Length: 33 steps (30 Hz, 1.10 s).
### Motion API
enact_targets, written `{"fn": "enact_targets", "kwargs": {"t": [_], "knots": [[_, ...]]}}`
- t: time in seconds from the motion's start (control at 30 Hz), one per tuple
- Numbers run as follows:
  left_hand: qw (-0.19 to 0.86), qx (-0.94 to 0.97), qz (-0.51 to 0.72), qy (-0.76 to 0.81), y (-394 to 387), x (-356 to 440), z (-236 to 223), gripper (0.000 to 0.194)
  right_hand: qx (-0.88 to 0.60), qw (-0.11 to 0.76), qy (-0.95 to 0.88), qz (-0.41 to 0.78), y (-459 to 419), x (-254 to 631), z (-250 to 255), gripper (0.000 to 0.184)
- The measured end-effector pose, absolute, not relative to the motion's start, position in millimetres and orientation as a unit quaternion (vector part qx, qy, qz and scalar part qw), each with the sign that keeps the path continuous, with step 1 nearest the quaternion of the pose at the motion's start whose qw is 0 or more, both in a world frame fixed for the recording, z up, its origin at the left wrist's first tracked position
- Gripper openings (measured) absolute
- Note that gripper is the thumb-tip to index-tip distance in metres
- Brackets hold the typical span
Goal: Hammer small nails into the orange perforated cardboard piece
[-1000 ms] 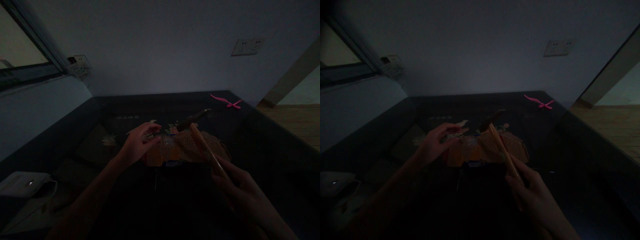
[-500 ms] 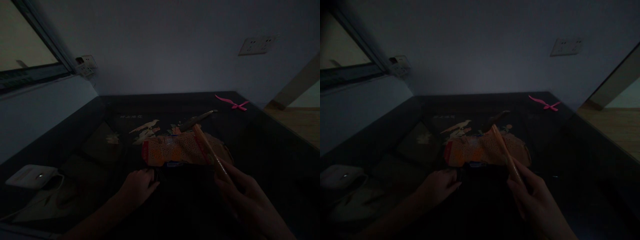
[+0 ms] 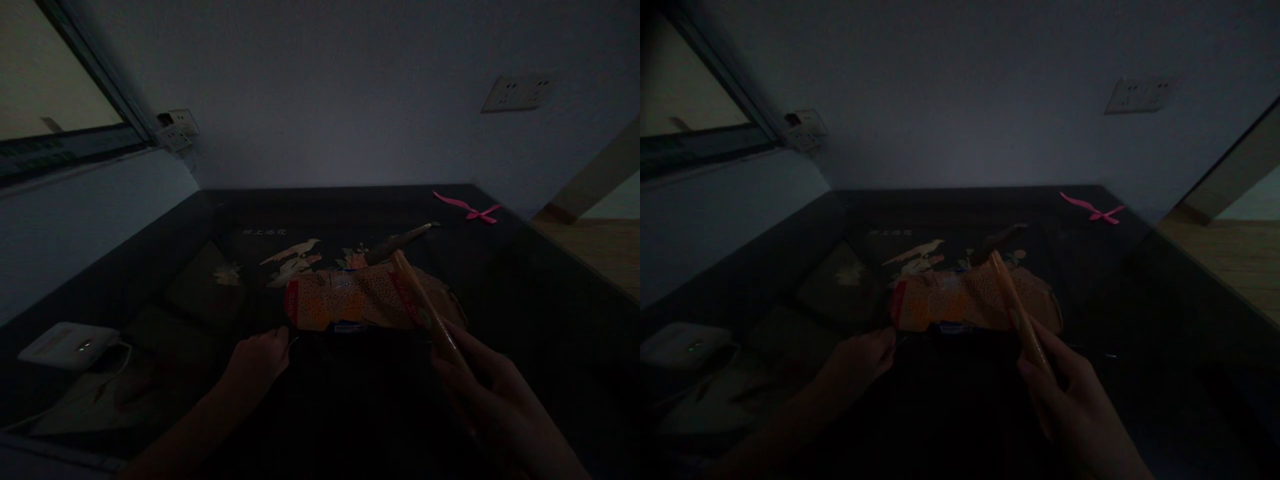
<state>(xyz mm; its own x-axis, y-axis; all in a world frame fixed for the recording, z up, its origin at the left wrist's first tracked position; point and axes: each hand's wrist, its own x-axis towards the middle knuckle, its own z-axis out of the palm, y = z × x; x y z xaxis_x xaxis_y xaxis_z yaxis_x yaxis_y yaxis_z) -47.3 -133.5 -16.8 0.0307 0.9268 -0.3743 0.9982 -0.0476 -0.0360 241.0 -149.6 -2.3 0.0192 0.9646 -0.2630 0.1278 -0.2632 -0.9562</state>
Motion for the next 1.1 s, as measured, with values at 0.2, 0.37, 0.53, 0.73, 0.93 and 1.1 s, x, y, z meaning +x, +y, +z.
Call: {"fn": "enact_targets", "kwargs": {"t": [0.2,0.37,0.53,0.73,0.93,1.1], "knots": [[0.216,0.762,-0.019,0.610,-147,-63,-8,0.019,-0.595,0.399,-0.456,0.528,-150,239,0,0.060],[0.294,0.768,0.124,0.556,-143,-61,4,0.015,-0.584,0.375,-0.500,0.517,-147,244,-4,0.058],[0.338,0.759,0.228,0.508,-138,-60,-2,0.011,-0.582,0.389,-0.514,0.495,-146,245,-6,0.055],[0.405,0.734,0.232,0.493,-145,-55,12,0.012,-0.583,0.369,-0.472,0.548,-150,241,-2,0.063],[0.299,0.731,0.381,0.481,-111,-45,29,0.022,-0.564,0.368,-0.483,0.559,-148,241,-4,0.063],[0.250,0.687,0.495,0.470,-63,-29,21,0.026,-0.574,0.369,-0.488,0.544,-146,243,-9,0.068]]}}
